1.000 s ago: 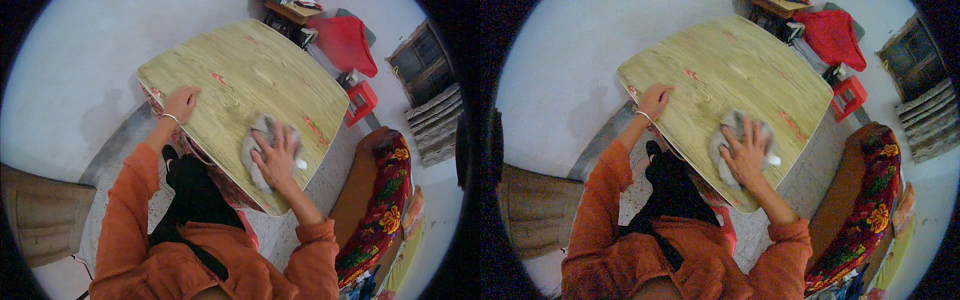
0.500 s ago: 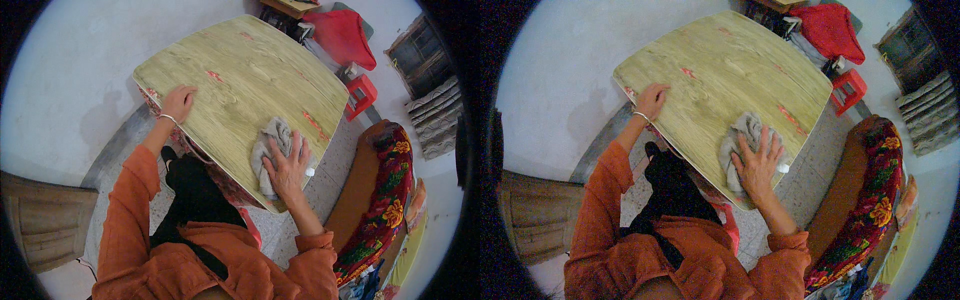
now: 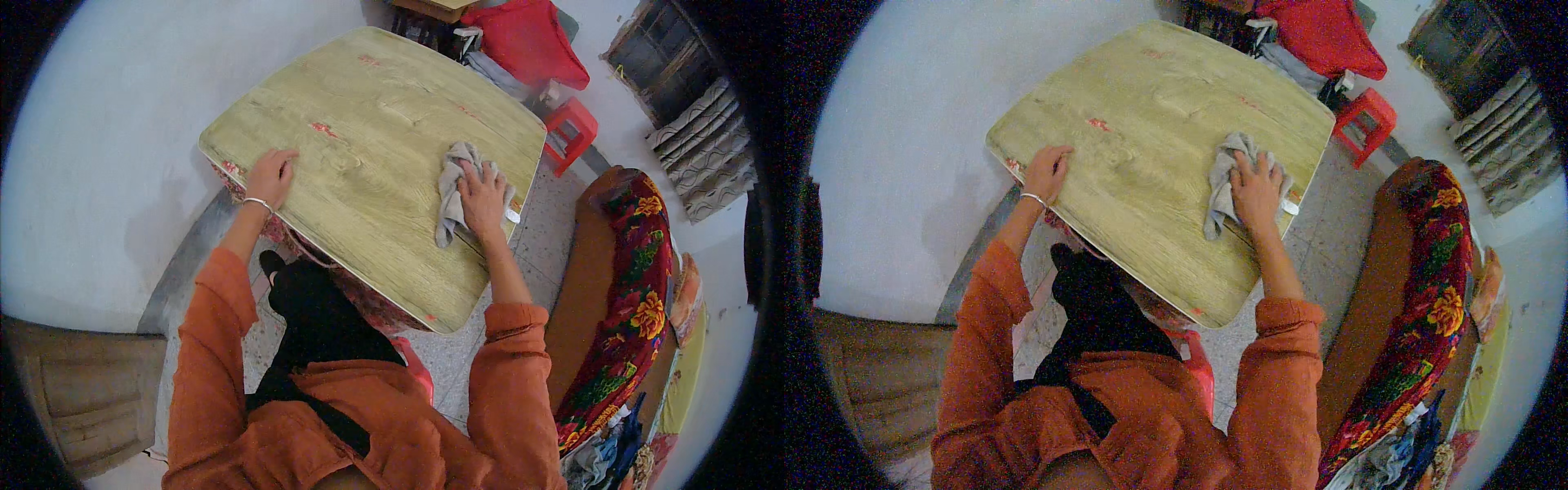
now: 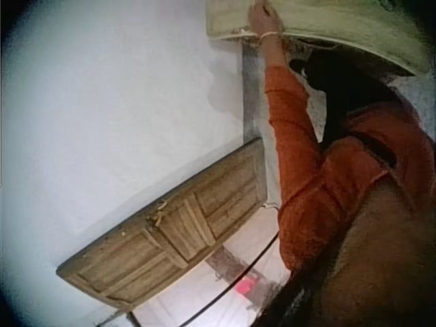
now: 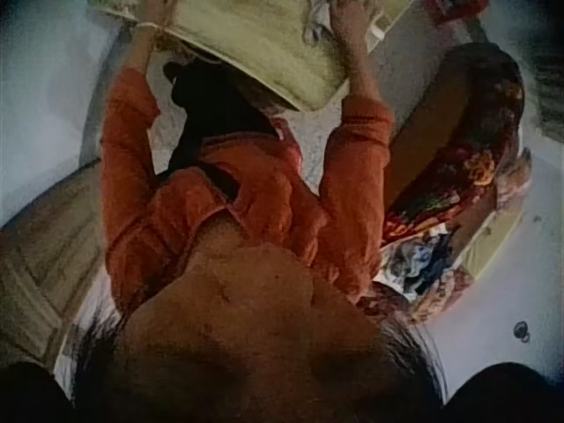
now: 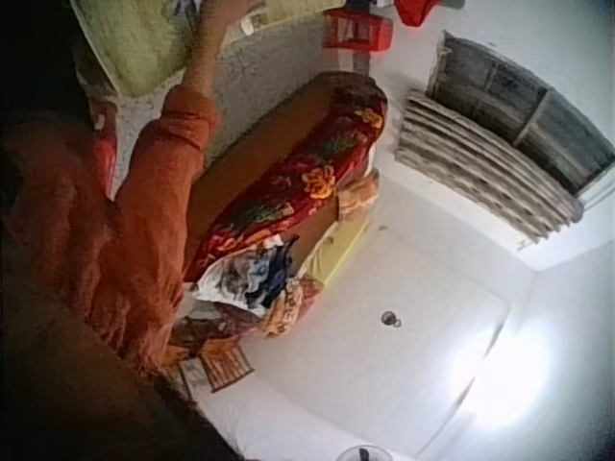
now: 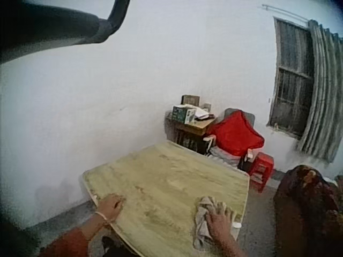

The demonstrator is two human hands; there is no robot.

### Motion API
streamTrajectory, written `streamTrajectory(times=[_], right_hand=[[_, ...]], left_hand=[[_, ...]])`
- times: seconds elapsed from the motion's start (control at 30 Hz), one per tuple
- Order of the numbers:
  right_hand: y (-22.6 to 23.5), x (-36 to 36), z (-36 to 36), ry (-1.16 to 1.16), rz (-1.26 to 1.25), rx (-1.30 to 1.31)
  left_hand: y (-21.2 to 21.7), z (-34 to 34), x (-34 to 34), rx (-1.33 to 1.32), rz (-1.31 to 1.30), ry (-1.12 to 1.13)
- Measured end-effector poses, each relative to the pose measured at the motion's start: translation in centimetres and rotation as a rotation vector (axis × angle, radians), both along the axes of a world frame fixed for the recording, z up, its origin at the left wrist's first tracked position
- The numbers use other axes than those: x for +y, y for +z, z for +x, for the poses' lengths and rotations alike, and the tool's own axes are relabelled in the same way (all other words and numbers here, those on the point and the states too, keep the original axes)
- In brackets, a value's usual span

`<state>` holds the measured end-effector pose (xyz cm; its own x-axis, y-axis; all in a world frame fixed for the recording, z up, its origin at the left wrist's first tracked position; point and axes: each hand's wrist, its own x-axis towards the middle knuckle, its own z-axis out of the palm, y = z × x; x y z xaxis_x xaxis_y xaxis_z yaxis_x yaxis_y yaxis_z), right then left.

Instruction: The person wipes the surface of a small table with a cloth. They move around the table to reach different areas and continue wiping the entire top surface.

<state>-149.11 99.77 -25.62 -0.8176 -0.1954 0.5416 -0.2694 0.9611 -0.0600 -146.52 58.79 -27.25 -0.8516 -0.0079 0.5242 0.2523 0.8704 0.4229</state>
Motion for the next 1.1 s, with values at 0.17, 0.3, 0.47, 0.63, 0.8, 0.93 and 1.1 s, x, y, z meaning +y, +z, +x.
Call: streamTrajectory(times=[0.17,0.3,0.47,0.63,0.8,0.93,1.1], right_hand=[[-0.2,-0.9,8.3,0.107,-0.017,-0.175],[1.3,-0.7,13.5,-0.021,-0.012,-0.28],[-2.3,5.0,4.8,-0.106,-0.113,-0.112],[-3.0,11.3,-6.5,-0.167,-0.089,-0.046],[-3.3,11.3,-6.1,-0.129,-0.108,-0.087],[-3.6,7.2,3.1,-0.047,-0.11,-0.097],[0.4,1.2,15.8,0.15,-0.192,-0.316]], left_hand=[[-0.5,0.0,-0.2,0.046,-0.034,0.017],[-0.4,0.4,-0.2,-0.009,-0.015,0.024],[0.4,0.8,0.2,-0.055,-0.013,0.041],[0.8,0.5,0.6,-0.042,0.036,0.018],[0.4,0.3,0.4,-0.053,0.006,0.044],[0.0,0.4,-0.1,-0.051,0.02,0.04],[0.1,0.6,0.4,-0.017,-0.041,0.067]])
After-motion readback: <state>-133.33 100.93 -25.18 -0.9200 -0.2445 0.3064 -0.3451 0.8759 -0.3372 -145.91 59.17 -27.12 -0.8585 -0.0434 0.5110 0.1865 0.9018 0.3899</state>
